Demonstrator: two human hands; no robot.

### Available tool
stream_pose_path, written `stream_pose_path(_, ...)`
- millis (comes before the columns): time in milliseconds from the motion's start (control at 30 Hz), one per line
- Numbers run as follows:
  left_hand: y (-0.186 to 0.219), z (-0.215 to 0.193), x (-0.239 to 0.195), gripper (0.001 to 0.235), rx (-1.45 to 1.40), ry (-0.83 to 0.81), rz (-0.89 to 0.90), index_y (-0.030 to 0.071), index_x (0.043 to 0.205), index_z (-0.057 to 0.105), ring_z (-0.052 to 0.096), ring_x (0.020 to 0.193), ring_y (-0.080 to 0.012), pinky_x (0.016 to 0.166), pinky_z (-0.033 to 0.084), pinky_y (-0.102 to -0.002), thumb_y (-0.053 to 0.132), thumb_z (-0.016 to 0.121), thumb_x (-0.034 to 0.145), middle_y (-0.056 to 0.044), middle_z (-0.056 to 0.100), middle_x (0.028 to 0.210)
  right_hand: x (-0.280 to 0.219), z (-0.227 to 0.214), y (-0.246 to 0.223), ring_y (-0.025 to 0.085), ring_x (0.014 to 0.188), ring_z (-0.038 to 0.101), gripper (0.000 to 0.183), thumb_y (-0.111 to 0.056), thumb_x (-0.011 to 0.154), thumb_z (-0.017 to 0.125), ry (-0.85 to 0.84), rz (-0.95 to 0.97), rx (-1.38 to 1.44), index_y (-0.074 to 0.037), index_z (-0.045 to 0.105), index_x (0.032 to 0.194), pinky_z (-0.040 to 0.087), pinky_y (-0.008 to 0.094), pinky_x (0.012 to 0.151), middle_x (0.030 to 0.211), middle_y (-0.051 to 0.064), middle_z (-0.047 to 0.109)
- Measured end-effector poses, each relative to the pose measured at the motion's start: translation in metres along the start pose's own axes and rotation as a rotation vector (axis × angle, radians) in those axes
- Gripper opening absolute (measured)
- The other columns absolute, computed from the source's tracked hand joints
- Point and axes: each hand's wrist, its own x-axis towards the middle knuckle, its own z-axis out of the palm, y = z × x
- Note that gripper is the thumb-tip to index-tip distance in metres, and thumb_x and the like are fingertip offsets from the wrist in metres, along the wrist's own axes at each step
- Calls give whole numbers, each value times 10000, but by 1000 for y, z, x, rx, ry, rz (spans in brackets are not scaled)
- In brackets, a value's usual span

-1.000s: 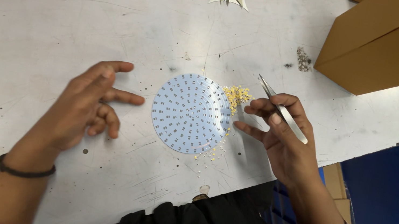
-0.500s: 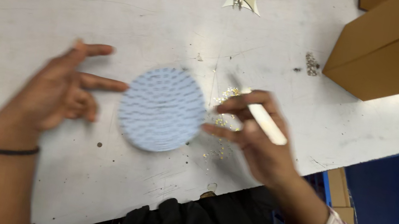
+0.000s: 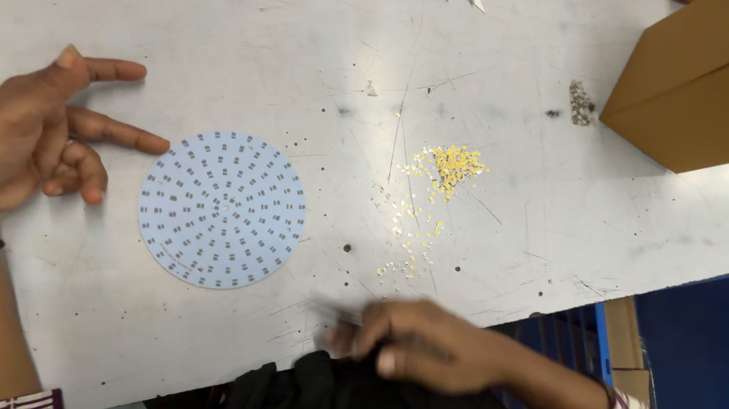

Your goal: The person uses tweezers to pick up small yellow LED components from a pile and places them one by one into designated spots on circular LED boards. The person moves completed boards aside and continues the process on new boards.

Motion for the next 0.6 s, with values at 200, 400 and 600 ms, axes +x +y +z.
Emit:
stream_pose_path(200, -4, -3, -8, 729, 17, 2, -35, -7, 1498, 445, 656, 431, -190, 274, 385, -199, 550, 342, 1038, -367, 752, 1064, 31, -46, -4, 334, 1411, 549, 283, -313, 1085, 542, 478, -30, 151, -66, 535, 1224, 409, 492, 1182, 1356, 198, 629)
stream_pose_path(400, -4, -6, -8, 712, 14, -36, -63, 12, 1481, 484, 654, 395, -203, 265, 364, -211, 543, 394, 1017, -332, 774, 1096, 65, -5, -8, 369, 1625, 210, 388, -271, 1110, 448, 562, -72, -292, -27, 393, 1406, 202, 526, 1297, 1665, 229, 365)
stream_pose_path(600, 13, 9, -16, 696, 66, 50, -182, 33, 1477, 483, 627, 409, -235, 283, 337, -240, 535, 410, 1002, -342, 746, 1149, 117, -40, 4, 405, 1350, 480, 399, -197, 1013, 541, 732, 17, -712, 17, 406, 1322, 398, 460, 1160, 1345, 245, 486)
